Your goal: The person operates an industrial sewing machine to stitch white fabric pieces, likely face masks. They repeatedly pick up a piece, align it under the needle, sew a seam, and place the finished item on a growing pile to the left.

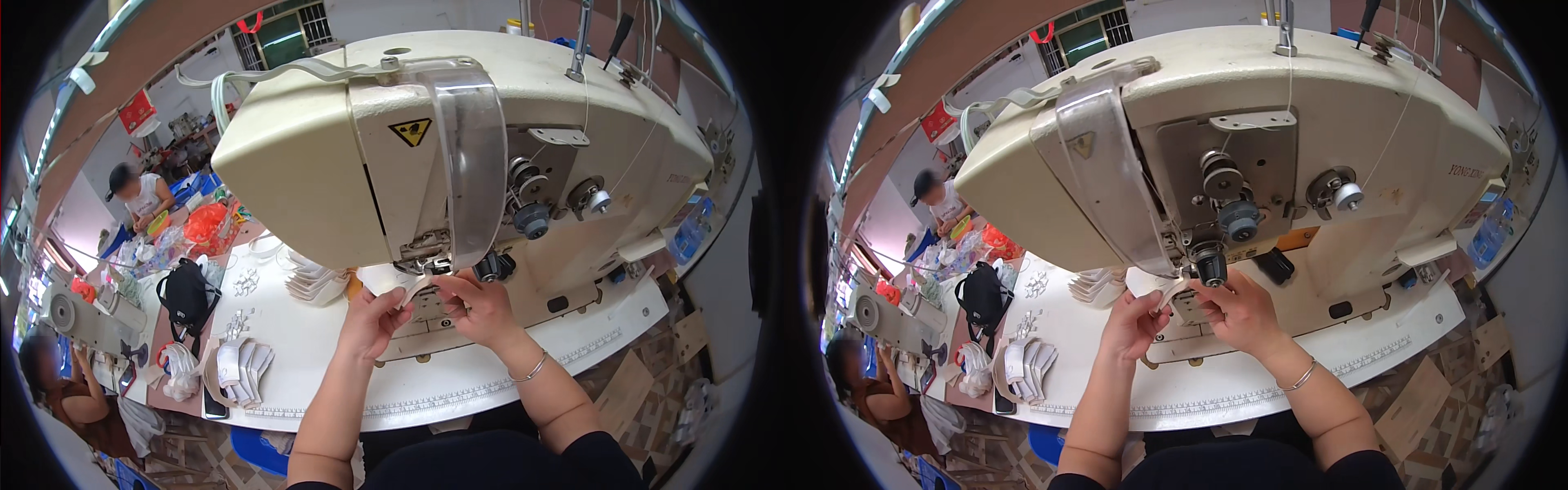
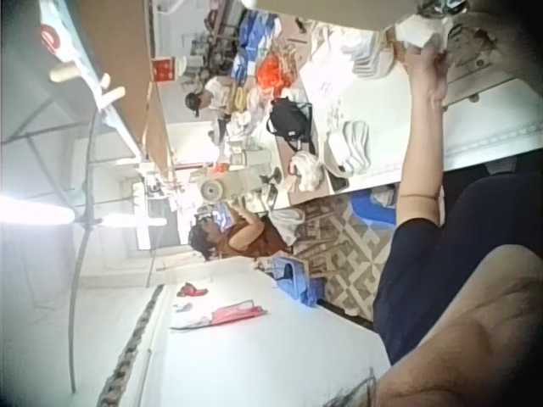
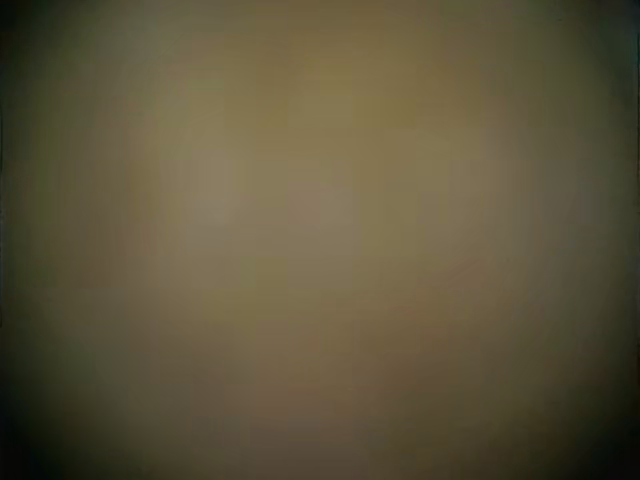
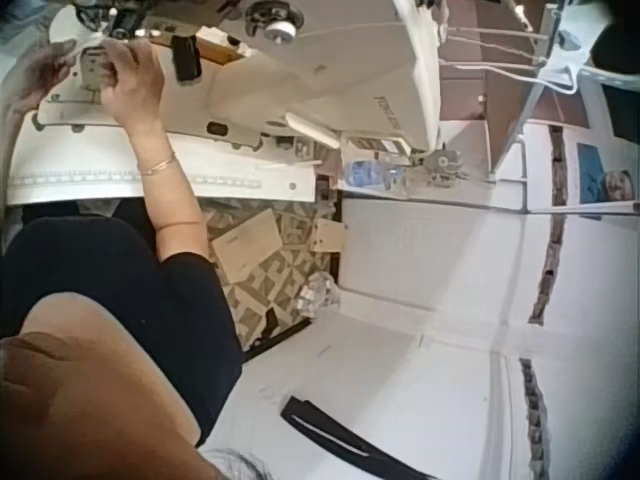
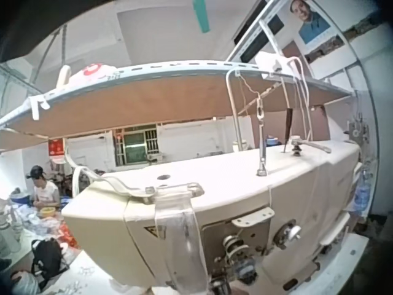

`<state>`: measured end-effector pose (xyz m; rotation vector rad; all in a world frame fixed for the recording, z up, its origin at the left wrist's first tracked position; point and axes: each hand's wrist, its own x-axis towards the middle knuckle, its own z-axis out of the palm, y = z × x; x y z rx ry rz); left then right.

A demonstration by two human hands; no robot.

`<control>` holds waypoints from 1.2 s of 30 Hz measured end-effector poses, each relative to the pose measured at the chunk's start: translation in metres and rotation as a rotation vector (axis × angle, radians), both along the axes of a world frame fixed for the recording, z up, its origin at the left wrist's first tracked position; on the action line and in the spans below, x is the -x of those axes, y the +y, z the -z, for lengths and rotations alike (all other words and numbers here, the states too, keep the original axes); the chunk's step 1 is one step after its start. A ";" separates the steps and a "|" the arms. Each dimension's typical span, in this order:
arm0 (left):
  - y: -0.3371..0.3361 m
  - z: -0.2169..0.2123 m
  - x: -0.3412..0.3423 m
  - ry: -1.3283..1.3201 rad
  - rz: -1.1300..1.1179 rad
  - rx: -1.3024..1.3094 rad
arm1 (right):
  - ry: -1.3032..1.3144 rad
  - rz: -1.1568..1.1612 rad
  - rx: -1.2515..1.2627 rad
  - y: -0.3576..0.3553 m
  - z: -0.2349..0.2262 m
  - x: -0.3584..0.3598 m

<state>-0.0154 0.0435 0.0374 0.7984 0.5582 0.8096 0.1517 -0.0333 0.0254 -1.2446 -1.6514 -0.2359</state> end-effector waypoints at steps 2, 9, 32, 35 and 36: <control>0.001 0.010 0.000 -0.054 0.000 0.030 | -0.015 0.013 0.011 0.000 0.001 -0.001; 0.004 0.006 -0.008 -0.091 -0.034 -0.039 | -0.026 0.014 0.001 -0.003 -0.002 0.000; -0.005 0.022 -0.010 0.502 -0.450 -1.702 | 0.846 0.721 -0.793 -0.163 -0.112 -0.329; -0.004 0.014 -0.004 0.536 -0.468 -1.795 | 0.949 0.661 -0.424 -0.182 -0.131 -0.386; -0.003 0.009 0.000 0.559 -0.469 -1.813 | 0.890 0.680 -0.317 -0.179 -0.139 -0.390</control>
